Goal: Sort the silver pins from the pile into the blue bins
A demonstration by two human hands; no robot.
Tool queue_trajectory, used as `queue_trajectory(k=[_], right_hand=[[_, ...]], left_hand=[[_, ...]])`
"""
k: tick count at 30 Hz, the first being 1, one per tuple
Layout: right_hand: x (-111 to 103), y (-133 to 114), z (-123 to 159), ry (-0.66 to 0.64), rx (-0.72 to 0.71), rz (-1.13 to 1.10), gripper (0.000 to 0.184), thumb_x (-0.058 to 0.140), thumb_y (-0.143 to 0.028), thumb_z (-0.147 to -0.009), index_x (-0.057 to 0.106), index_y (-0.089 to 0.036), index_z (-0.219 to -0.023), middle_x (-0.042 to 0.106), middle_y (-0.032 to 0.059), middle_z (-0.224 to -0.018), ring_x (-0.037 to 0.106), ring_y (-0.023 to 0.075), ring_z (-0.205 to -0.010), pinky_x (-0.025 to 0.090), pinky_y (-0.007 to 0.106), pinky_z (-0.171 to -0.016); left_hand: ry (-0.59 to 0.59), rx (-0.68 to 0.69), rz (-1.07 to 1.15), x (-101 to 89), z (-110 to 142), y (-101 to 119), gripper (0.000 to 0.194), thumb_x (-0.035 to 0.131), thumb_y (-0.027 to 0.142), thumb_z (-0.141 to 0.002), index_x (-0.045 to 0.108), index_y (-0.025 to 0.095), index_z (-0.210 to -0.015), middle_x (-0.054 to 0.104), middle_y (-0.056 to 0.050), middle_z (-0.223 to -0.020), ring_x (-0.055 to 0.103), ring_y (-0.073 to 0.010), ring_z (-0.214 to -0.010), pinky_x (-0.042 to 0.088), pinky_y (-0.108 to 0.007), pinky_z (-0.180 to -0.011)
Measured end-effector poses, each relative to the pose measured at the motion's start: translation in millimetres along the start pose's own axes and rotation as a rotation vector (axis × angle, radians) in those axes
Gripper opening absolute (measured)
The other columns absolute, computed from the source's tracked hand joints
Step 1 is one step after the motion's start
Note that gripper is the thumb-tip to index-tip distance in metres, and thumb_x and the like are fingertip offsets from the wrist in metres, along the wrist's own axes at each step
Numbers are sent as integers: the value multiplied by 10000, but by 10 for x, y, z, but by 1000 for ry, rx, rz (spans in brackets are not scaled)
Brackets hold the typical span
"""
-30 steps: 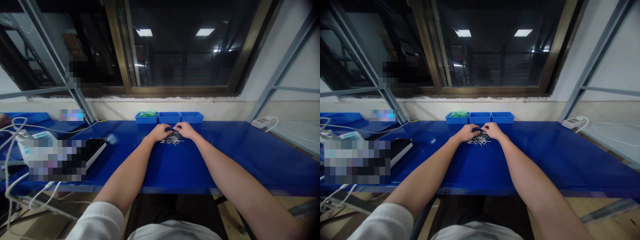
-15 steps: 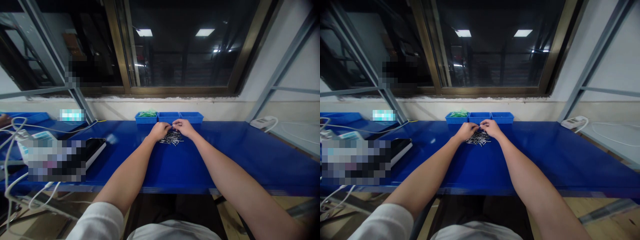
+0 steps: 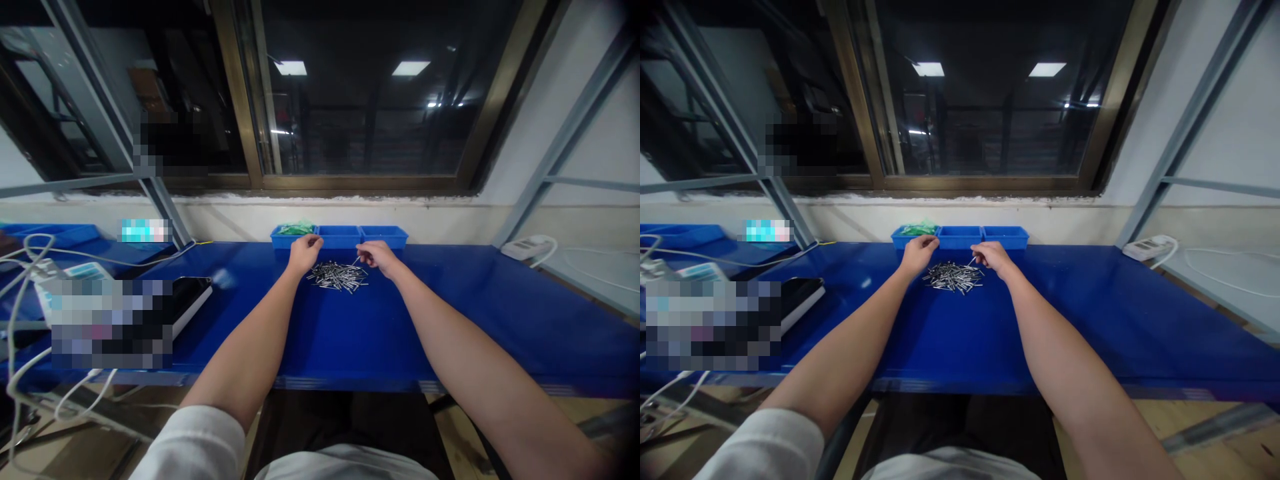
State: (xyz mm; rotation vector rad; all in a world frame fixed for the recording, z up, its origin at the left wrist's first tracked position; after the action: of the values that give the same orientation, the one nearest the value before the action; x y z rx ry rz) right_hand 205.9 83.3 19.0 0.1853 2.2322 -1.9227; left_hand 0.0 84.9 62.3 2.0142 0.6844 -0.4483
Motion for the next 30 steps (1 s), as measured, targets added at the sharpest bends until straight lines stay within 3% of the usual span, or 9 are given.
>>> queue_trajectory(k=[3, 7, 11, 14, 17, 20, 26, 30], right_hand=[[-250, -61, -53, 153, -78, -124, 252, 539, -323, -685, 598, -139, -846, 637, 66, -748, 499, 82, -509, 297, 149, -356], [-505, 27, -95, 251, -98, -257, 545, 499, -264, -708, 409, -216, -1243, 568, 76, -1158, 594, 127, -783, 439, 172, -467], [-583, 191, -103, 283, -26, -162, 550, 496, -262, -723, 390, -212, -1261, 569, 88, -1156, 599, 147, -835, 481, 207, -522], [-441, 158, -87, 246, -15, 124, 448, 551, -244, -692, 524, -150, -1129, 648, 87, -950, 604, 155, -777, 480, 231, -576], [-102, -36, -42, 125, -131, 520, 293, 622, -267, -649, 642, -152, -918, 668, 54, -814, 600, 152, -752, 453, 248, -695], [248, -93, 16, -42, -189, 762, 204, 628, -338, -651, 671, -182, -775, 674, 43, -769, 598, 160, -722, 430, 242, -670], [386, -60, 45, -108, -190, 866, 163, 591, -341, -683, 664, -200, -718, 673, 41, -726, 590, 161, -682, 398, 230, -586], [374, -122, 62, -98, -247, 832, 152, 586, -320, -691, 663, -190, -706, 666, 35, -701, 581, 151, -671, 389, 225, -579]], left_hand=[[-12, -7, -20, 15, 1, -6, 288, 497, 340, -786, 651, 157, -945, 678, -43, -930, 611, -183, -849, 451, -260, -812], [-35, 24, -27, 74, 6, 41, 297, 479, 330, -790, 644, 158, -966, 677, -42, -933, 609, -176, -857, 447, -254, -816], [-94, 13, -76, 157, -5, -17, 315, 469, 331, -794, 626, 161, -1007, 669, -54, -967, 602, -187, -903, 436, -270, -841], [-225, 32, -170, 314, 47, -55, 417, 483, 431, -782, 592, 165, -1083, 621, -81, -1096, 561, -217, -1018, 402, -291, -897], [-383, 89, -286, 508, 170, -59, 641, 450, 606, -741, 523, 148, -1184, 500, -118, -1261, 448, -251, -1169, 323, -313, -975], [-500, 109, -365, 649, 279, -90, 766, 372, 695, -723, 465, 140, -1242, 390, -136, -1347, 330, -271, -1255, 246, -344, -1020], [-576, 135, -404, 746, 316, -112, 773, 270, 715, -745, 457, 168, -1259, 361, -127, -1366, 259, -288, -1288, 205, -399, -1027], [-585, 175, -380, 747, 327, -34, 725, 270, 699, -758, 502, 195, -1224, 416, -108, -1335, 342, -288, -1245, 240, -389, -1014]])
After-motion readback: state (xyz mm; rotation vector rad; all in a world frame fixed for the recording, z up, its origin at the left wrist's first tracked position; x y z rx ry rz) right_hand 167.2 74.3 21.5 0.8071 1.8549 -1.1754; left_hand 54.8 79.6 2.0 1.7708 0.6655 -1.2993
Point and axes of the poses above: each hand's wrist, its own z-axis away from the middle knuckle, its own x-axis out of the palm, y = z × x, the point moved 10 cm from there along -z, towards the middle knuckle
